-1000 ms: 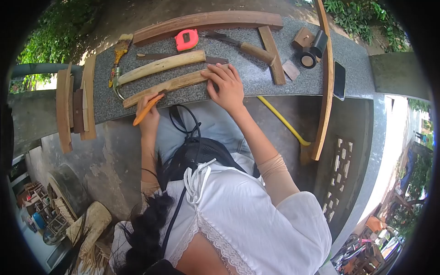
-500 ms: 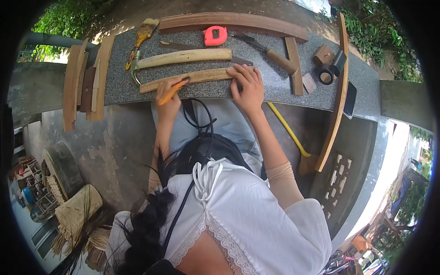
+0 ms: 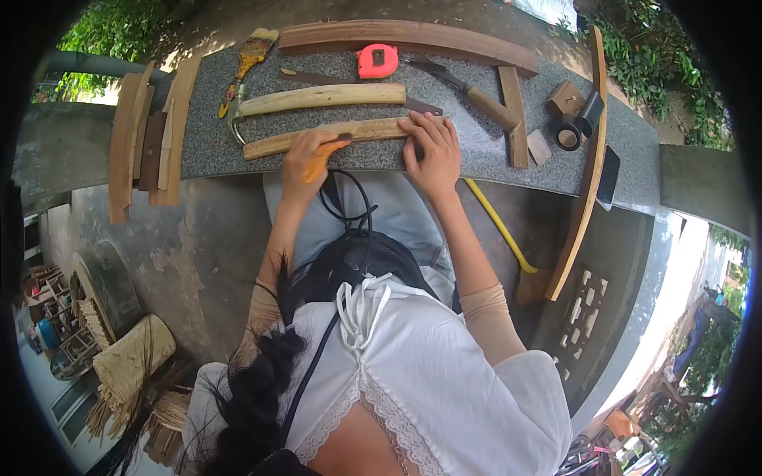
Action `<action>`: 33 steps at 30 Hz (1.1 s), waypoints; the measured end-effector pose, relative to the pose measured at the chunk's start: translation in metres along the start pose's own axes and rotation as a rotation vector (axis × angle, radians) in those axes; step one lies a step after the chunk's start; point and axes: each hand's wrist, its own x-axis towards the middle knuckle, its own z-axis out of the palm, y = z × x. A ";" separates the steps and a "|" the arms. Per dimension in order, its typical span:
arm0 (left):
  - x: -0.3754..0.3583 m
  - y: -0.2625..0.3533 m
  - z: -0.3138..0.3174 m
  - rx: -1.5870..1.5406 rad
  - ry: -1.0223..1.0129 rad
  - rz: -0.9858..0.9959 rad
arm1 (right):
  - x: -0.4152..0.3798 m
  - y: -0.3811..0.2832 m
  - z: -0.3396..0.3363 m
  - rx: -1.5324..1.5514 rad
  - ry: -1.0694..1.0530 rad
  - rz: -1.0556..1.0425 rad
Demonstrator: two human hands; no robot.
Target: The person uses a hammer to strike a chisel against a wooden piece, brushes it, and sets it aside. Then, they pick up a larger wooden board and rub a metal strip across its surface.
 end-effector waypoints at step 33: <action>0.005 -0.005 0.000 -0.132 -0.061 -0.006 | -0.002 0.001 0.001 -0.009 0.034 -0.022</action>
